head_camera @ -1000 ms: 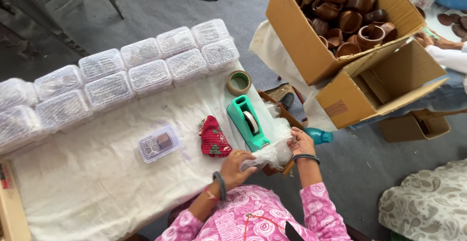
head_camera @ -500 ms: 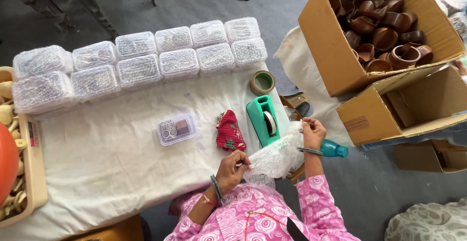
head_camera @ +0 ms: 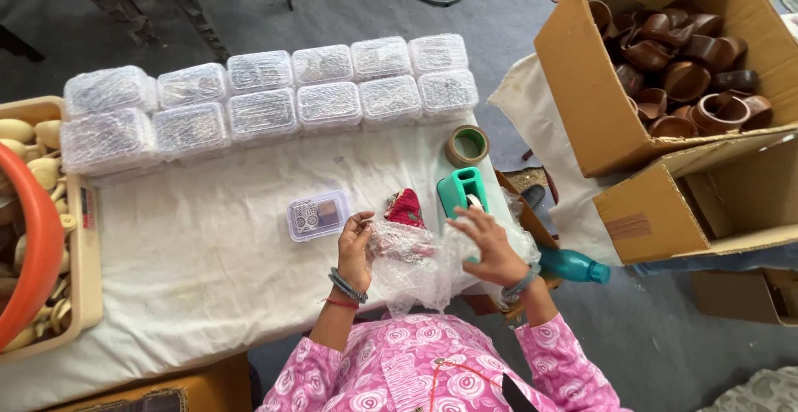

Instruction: The person wipes wooden carved items with a red cloth, places them into small plastic containers, and wraps the containers in bubble wrap. They handle the items one at a time, wiping them before placing them in the containers and then wrapping the containers.

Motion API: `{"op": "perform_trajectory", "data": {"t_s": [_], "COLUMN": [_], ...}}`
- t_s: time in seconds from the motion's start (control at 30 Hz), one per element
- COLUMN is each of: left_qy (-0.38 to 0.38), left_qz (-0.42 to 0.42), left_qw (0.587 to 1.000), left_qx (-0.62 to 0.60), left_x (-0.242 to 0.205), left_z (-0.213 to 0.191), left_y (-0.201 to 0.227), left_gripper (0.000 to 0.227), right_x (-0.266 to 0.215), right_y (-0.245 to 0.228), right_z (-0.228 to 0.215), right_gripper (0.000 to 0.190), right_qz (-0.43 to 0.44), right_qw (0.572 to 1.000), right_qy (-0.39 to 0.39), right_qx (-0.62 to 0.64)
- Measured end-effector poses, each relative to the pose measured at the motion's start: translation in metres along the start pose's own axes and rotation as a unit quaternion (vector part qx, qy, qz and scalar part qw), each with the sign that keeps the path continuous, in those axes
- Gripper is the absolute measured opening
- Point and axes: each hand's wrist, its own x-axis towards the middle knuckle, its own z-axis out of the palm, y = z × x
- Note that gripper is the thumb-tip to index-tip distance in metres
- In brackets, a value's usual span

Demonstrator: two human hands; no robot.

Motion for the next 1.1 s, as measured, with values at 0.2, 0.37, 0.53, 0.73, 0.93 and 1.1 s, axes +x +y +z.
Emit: {"op": "perform_trajectory", "data": {"t_s": [0.2,0.37,0.53,0.73,0.93,1.1], "left_qy": [0.000,-0.267,-0.246,-0.323,0.045,0.098], "left_qz": [0.004,0.072,-0.127,-0.032,-0.001,0.027], "left_qw": [0.989,0.704,0.830,0.886,0.943,0.967], "left_qx": [0.146,0.654,0.485,0.330,0.330,0.235], "left_x": [0.023,-0.007,-0.030,-0.039,-0.023,-0.024], "left_z": [-0.039,-0.004,0.014,-0.034,-0.075,-0.073], "left_y": [-0.028,-0.009,-0.006,0.045,0.098,0.124], "left_gripper": [0.029,0.053,0.027,0.022,0.023,0.021], "right_x": [-0.002,0.004,0.004,-0.049,-0.143,-0.161], "right_y": [0.025,0.023,0.027,0.139,0.260,0.296], "right_z": [0.030,0.015,-0.006,-0.078,-0.073,-0.010], "right_gripper": [0.067,0.036,0.034,0.015,0.021,0.030], "right_qz": [0.085,0.003,0.002,0.106,0.251,0.350], "right_qw": [0.961,0.964,0.952,0.890,0.843,0.821], "right_qy": [-0.079,0.061,0.129,0.343,0.338,0.356], "right_qx": [-0.251,-0.259,-0.278,-0.282,-0.335,-0.275]}}
